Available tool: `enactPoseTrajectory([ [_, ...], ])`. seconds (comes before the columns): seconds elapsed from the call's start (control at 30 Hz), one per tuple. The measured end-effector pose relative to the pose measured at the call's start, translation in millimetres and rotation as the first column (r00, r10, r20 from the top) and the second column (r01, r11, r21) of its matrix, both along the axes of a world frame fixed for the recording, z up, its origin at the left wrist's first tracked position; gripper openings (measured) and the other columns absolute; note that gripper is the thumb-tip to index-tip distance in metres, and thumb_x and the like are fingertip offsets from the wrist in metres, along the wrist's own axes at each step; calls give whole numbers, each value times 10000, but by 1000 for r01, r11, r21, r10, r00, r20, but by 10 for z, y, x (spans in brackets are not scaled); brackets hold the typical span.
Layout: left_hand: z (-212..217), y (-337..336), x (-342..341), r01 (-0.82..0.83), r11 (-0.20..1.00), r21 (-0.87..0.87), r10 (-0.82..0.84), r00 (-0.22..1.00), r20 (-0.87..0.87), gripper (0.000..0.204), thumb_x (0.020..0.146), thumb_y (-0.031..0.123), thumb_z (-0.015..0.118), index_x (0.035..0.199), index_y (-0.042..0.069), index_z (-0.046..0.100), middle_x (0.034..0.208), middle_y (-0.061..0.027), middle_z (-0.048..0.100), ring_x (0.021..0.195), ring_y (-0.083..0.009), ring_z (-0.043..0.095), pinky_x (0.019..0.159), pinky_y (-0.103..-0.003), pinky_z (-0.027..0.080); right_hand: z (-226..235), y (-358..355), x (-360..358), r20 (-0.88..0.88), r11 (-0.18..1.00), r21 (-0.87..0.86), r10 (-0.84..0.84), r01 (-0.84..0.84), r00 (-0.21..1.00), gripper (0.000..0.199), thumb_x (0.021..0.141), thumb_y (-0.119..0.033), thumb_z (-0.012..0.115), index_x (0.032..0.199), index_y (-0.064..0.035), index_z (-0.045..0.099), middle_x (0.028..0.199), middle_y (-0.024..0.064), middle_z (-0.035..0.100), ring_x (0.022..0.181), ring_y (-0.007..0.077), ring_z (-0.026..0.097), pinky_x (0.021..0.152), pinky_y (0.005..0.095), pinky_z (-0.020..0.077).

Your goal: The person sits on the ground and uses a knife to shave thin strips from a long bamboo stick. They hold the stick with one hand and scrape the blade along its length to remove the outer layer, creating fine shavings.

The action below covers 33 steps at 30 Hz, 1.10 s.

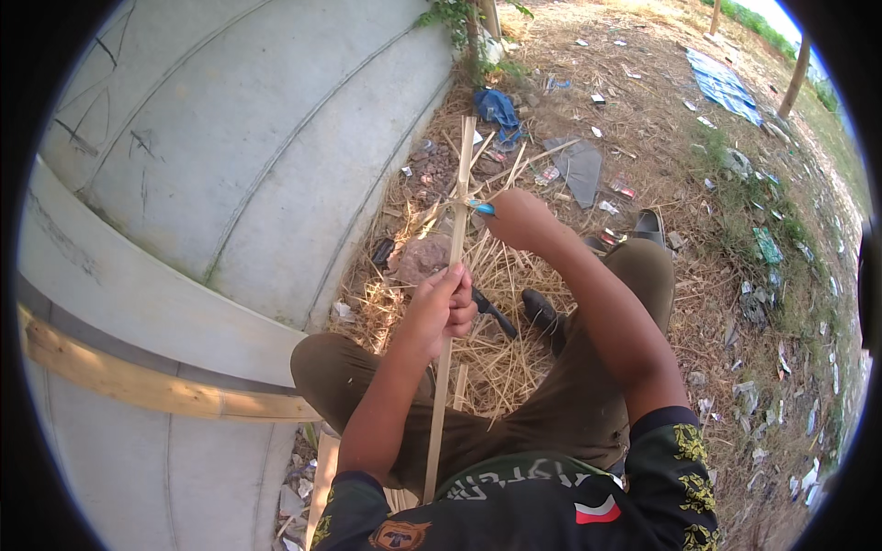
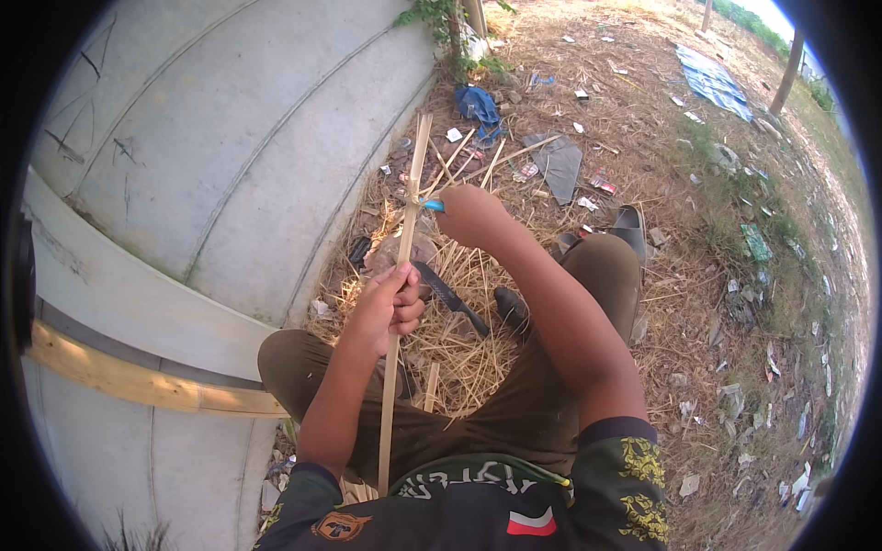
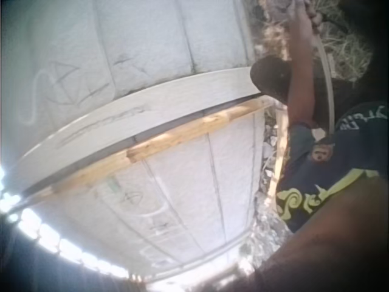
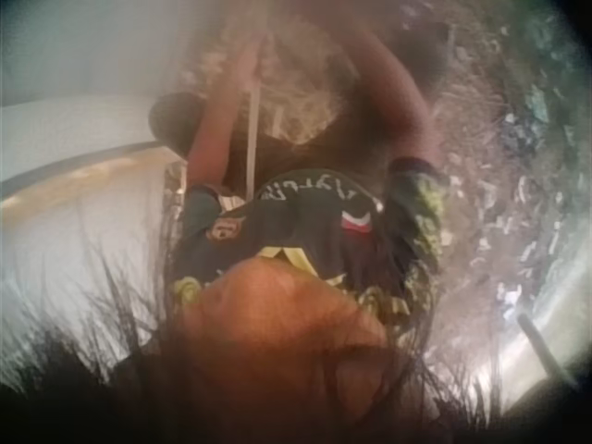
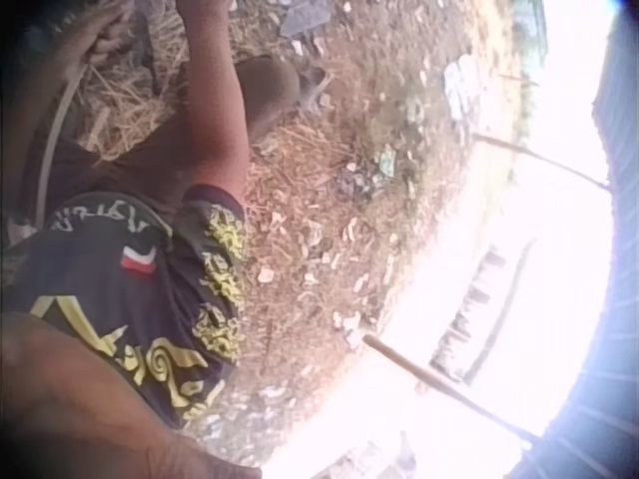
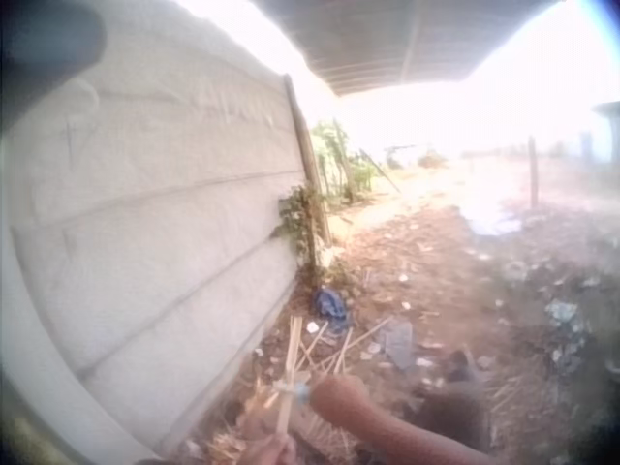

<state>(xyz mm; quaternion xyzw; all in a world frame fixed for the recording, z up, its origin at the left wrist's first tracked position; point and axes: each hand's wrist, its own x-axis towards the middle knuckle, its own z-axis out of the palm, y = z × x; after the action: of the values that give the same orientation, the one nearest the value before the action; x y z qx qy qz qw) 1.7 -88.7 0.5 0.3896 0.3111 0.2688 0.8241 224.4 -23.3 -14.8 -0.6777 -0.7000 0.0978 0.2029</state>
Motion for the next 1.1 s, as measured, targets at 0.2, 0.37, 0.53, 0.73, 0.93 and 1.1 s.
enactPoseTrajectory([
  [0.2, 60, -252, -108, 107, 980, -167, -133, 979, -153, 296, 1071, 348, 459, 977, 73, 511, 652, 41, 376, 496, -57, 357, 431, -221, 340, 335, -211, 299, -859, 804, -334, -45, -491, 511, 361, 944, -243, 562, 640, -100, 429, 571, -8, 458, 466, 112, 443, 471, 288, 422],
  [0.37, -32, 43, -548, -27, 1000, 14, 27, 998, -54, 218, 1054, 283, 505, 1076, 66, 507, 705, 23, 419, 532, -56, 382, 450, -214, 352, 129, -83, 306, -840, 827, -378, -118, -417, 529, 423, 1009, -275, 534, 634, -85, 487, 573, 31, 511, 532, 128, 510, 564, 322, 434],
  [0.53, 6, 402, -751, -412, 898, 158, 423, 905, -47, 248, 1023, 135, 504, 1233, 133, 373, 767, -25, 473, 547, -59, 412, 444, -214, 360, -1007, -160, -261, 46, 732, -648, 314, -211, 948, 398, 906, -318, 542, 864, 39, 712, 772, 217, 684, 676, 374, 644, 674, 468, 504],
  [0.73, -323, 802, -746, -336, 940, 55, 340, 917, -211, 298, 1004, 101, 506, 1238, 169, 334, 815, -78, 545, 555, -85, 466, 468, -250, 421, -2773, -247, -878, 52, 463, -871, 419, -164, 907, 539, 794, -320, 736, 1223, -11, 628, 1269, 216, 588, 1179, 359, 597, 909, 460, 521],
  [0.93, -469, 1032, -861, -485, 844, 228, 521, 842, -140, 83, 1019, 92, 473, 1084, 68, 520, 852, -79, 622, 653, -124, 612, 599, -298, 572, -3079, -573, -825, 176, 860, -476, -112, 184, 978, 720, 813, -274, 737, 1419, -67, 408, 1262, 183, 536, 1211, 380, 554, 920, 495, 503],
  [1.1, -416, 1186, -1019, -438, 839, 323, 530, 793, -300, 221, 997, 78, 468, 1204, 11, 509, 891, -117, 634, 726, -167, 645, 656, -330, 604, -3102, -635, -722, 128, 812, -568, -72, 133, 989, 738, 829, -277, 708, 1446, -79, 355, 1276, 203, 537, 1228, 395, 542, 954, 502, 494],
])
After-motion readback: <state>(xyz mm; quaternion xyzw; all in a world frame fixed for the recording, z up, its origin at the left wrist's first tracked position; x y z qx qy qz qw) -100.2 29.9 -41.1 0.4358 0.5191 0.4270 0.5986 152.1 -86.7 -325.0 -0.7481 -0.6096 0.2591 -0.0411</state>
